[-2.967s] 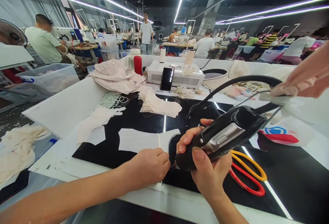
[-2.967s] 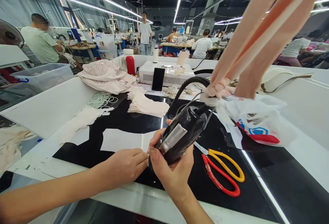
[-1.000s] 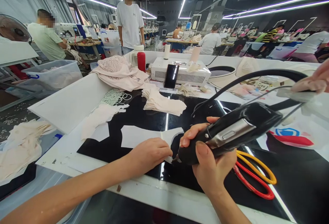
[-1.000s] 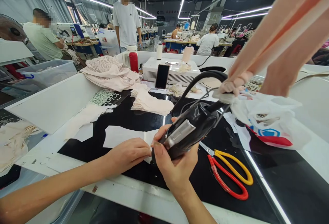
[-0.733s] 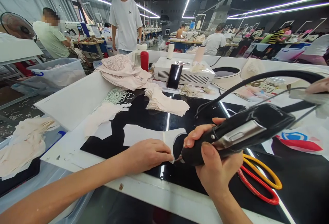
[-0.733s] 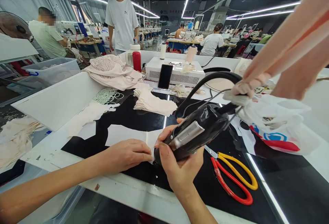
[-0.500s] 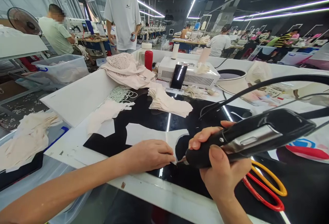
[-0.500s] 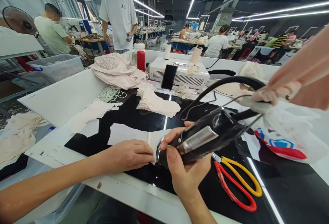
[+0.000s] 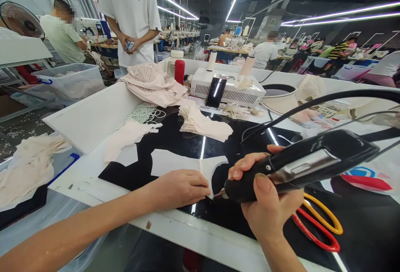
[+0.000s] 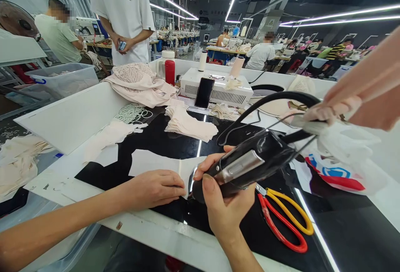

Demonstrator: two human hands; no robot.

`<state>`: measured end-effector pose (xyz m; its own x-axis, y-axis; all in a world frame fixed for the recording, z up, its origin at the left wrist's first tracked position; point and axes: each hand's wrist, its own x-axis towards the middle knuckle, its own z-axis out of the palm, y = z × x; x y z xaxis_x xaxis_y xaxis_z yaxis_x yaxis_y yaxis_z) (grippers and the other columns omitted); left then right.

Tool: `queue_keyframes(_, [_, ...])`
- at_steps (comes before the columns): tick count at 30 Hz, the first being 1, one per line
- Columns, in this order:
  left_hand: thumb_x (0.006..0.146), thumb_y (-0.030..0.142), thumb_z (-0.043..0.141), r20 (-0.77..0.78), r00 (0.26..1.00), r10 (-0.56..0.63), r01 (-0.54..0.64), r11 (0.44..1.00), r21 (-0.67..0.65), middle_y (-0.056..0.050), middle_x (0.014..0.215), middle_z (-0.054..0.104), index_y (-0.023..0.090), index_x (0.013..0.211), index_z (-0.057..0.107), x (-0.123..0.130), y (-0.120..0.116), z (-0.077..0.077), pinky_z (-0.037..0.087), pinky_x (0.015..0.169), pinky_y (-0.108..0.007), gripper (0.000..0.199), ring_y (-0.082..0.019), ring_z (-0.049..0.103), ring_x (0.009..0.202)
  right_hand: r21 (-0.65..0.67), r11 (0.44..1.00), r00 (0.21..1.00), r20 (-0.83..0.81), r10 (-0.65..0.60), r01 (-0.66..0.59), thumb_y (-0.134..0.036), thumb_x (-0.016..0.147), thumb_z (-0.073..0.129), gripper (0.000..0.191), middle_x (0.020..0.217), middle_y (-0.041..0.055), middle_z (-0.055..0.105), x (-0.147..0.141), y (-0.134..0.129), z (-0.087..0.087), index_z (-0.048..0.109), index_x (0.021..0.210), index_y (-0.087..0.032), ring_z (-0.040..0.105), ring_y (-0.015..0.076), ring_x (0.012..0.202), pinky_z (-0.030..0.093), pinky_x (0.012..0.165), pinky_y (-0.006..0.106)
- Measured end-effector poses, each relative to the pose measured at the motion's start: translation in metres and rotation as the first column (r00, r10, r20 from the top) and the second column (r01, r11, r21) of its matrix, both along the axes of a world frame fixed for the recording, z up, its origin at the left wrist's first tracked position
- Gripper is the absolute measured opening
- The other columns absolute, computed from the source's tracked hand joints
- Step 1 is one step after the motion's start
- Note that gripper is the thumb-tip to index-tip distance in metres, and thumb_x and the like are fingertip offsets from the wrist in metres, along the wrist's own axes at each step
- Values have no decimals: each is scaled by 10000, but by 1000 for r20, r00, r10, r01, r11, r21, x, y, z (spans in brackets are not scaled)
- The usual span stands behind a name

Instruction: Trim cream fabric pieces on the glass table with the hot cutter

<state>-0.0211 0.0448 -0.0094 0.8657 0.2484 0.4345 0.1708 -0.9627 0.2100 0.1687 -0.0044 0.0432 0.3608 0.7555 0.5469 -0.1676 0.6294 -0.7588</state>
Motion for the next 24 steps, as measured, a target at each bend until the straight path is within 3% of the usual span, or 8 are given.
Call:
queue_keyframes(5, [1099,178,507,1,1000,0,0,1000,-11,-91,1097,736,167,1172,677,-1,-1,1,553,998,-291,186,-186,697,1083,1,998,998,-4,-63,63,-355,859,807,421,788,-39,658,0,1,5,578,1203,-274,624,155,579,554,559,337])
queue_keyframes(24, [1105,182,494,23,1000,-1,1,1000,-5,-83,1083,739,154,1159,683,-1,-1,6,560,974,-296,199,-192,698,1057,5,1000,1000,17,-21,21,-332,900,765,378,809,-42,658,-4,2,1,570,1219,-282,621,149,601,562,574,328])
